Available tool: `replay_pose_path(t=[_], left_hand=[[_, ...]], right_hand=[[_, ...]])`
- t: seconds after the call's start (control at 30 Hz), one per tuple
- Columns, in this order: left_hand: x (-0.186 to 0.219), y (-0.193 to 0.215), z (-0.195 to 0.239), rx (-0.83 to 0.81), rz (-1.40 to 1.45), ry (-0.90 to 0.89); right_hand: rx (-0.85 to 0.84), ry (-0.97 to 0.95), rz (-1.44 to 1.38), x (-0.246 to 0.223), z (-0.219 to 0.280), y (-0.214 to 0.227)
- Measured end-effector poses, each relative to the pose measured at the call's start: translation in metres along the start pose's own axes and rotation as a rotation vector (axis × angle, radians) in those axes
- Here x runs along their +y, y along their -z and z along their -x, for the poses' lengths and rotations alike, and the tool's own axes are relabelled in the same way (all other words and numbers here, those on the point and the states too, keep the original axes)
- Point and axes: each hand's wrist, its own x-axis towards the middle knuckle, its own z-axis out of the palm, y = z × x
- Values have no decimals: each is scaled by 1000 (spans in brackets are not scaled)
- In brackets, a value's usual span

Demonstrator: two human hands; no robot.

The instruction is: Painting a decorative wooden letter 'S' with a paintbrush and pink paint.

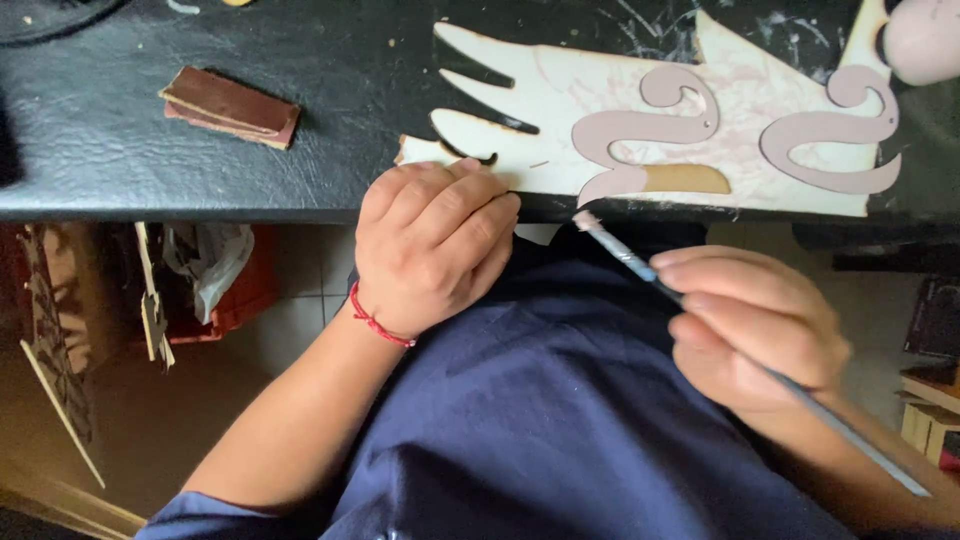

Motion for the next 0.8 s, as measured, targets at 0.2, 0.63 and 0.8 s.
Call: replay_pose_path(t=[0.2, 0.63, 0.8], left_hand=[[2, 1, -4, -2, -45, -2], [2, -1, -3, -16, -86, -5], [3, -1, -2, -28, -99, 3]], right_hand=[[69, 19, 40, 7, -3, -3], [40, 40, 102, 4, 1, 8], [-4, -4, 120, 9, 0, 7]])
